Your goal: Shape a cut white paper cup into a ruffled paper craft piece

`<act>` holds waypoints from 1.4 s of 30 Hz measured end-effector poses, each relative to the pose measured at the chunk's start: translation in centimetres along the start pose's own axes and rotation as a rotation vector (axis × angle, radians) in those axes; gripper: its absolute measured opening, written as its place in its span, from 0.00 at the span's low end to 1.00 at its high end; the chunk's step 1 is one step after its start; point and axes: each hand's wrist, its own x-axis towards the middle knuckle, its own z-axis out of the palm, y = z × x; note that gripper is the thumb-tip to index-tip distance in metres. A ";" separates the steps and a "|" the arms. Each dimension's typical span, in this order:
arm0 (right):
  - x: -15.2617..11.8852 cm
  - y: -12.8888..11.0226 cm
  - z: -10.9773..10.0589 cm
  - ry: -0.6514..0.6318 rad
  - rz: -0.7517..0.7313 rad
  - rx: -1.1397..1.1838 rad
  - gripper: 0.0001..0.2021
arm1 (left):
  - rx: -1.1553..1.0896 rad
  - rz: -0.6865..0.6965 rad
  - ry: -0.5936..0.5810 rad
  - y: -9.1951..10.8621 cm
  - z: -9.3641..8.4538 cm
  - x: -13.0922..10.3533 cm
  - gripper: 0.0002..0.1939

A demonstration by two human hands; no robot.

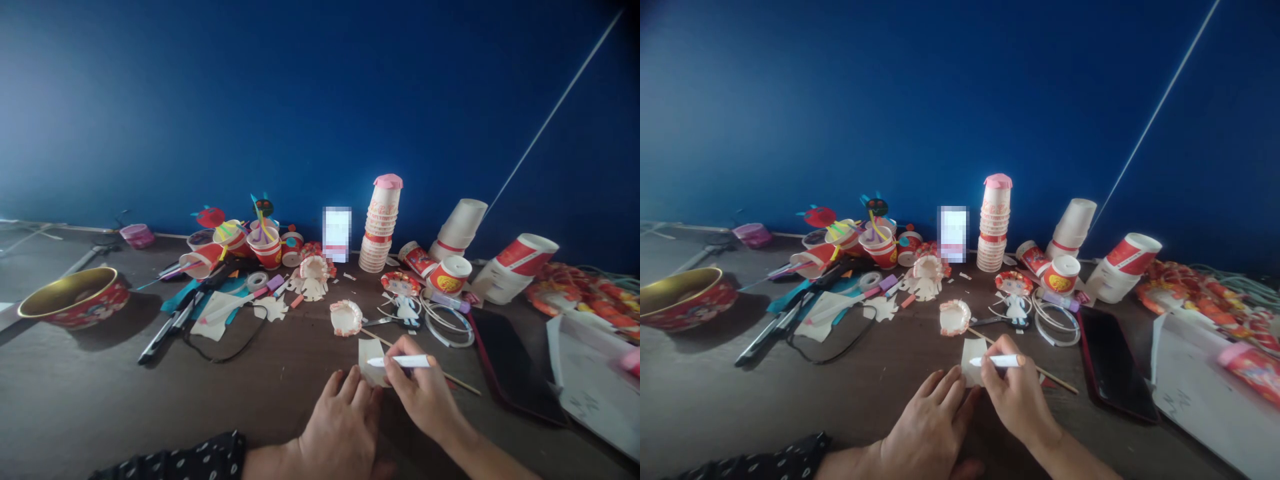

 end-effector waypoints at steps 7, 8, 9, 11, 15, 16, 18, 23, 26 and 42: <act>-0.1 0.2 0.1 -0.008 0.043 0.086 0.13 | -0.003 -0.012 -0.002 0.0 0.0 0.0 0.37; -0.1 0.3 0.1 -0.009 0.064 0.125 0.13 | -0.003 -0.014 0.000 0.0 0.0 0.0 0.37; -0.1 0.4 0.2 -0.012 0.082 0.161 0.13 | -0.003 -0.017 0.000 0.0 -0.1 0.0 0.37; -0.2 0.6 0.3 -0.019 0.100 0.204 0.13 | -0.014 -0.014 -0.013 0.1 -0.3 0.0 0.37; -0.1 0.7 0.4 -0.022 0.102 0.207 0.12 | -0.026 -0.016 -0.036 0.1 -0.8 0.0 0.36; -0.1 0.8 0.5 -0.025 0.102 0.206 0.12 | -0.027 -0.020 -0.037 0.1 -0.8 0.0 0.36; -0.1 0.8 0.5 -0.030 0.097 0.191 0.12 | -0.032 -0.027 -0.042 0.2 -0.8 0.0 0.37; 0.0 0.7 0.3 -0.027 0.067 0.108 0.12 | -0.042 -0.022 -0.037 0.2 -0.9 0.0 0.37; 0.0 0.4 0.1 -0.027 0.048 0.070 0.12 | -0.035 -0.019 -0.035 0.2 -0.9 0.0 0.37; -0.1 0.6 0.4 -0.026 0.113 0.225 0.12 | -0.030 -0.024 -0.026 0.1 -0.5 -0.1 0.37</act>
